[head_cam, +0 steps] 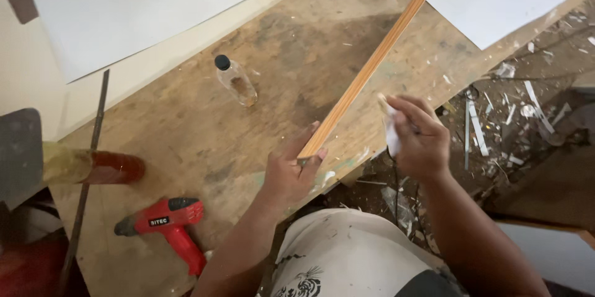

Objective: The person applies a white veneer strip to the edge of a wooden board, using a cloth to press it down and ensure adhesion before smoothing the edges by hand.

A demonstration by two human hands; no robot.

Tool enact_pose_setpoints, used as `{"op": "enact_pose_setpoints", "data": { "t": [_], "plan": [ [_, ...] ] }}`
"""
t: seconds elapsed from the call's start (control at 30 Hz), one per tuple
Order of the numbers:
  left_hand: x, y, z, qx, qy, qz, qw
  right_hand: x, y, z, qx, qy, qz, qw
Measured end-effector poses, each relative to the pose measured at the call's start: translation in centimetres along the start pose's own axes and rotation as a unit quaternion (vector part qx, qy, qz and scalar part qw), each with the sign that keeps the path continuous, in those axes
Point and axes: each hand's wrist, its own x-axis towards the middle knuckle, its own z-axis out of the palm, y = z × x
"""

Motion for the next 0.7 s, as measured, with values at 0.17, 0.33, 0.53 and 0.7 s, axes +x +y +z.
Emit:
{"op": "enact_pose_setpoints", "data": {
  "t": [0.17,0.33,0.53,0.7],
  "plan": [
    [1.0,-0.2,-0.5,0.018,-0.011,0.015,1.000,-2.7,-5.1,5.8,-0.159,-0.001,-0.223,0.962],
    [1.1,-1.2,-2.2,0.034,-0.092,-0.040,0.994,4.1,-17.2,6.8,-0.140,-0.224,0.035,0.964],
    [1.2,-1.2,-2.8,0.145,-0.071,-0.021,0.987,14.0,-8.7,3.6,-0.110,-0.230,0.200,0.946],
    [1.0,-1.4,-2.8,0.155,-0.047,-0.019,0.987,21.9,4.4,0.1,-0.216,-0.061,-0.229,0.947]
  ]
}}
